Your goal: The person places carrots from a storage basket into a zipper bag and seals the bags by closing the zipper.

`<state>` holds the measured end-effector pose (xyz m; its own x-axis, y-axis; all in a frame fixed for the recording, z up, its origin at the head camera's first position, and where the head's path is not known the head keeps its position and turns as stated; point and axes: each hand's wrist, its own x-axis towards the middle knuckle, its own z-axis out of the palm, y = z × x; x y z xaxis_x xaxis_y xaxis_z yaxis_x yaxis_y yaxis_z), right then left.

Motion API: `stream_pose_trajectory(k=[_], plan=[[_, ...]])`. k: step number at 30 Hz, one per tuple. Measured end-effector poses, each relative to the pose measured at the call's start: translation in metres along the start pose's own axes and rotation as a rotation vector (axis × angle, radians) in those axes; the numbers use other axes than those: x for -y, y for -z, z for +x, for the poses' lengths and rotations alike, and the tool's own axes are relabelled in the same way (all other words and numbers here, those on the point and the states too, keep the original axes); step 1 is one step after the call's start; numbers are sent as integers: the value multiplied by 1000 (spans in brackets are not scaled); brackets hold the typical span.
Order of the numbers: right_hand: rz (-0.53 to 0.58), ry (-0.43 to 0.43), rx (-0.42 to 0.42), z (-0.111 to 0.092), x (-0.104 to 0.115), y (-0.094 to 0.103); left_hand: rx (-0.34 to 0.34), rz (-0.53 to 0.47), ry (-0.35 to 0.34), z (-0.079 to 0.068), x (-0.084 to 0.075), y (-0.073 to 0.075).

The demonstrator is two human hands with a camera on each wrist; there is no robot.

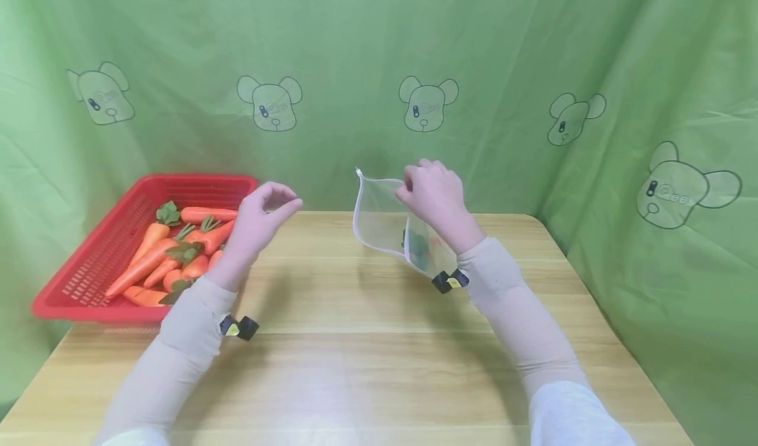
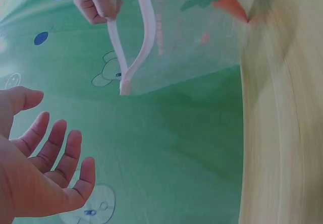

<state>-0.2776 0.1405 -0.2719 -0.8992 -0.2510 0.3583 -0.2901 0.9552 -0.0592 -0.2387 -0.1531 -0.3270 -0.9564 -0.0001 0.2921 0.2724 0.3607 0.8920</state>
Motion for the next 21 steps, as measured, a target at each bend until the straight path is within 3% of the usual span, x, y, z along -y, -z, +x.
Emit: stream_pose_trajectory(k=[5, 12, 21], plan=[[1, 4, 2, -1, -1, -1, 5, 60, 24, -15, 0, 18], [-10, 5, -14, -3, -6, -3, 2, 219, 53, -29, 4, 51], [-16, 9, -1, -3, -7, -3, 29, 274, 175, -46, 29, 84]])
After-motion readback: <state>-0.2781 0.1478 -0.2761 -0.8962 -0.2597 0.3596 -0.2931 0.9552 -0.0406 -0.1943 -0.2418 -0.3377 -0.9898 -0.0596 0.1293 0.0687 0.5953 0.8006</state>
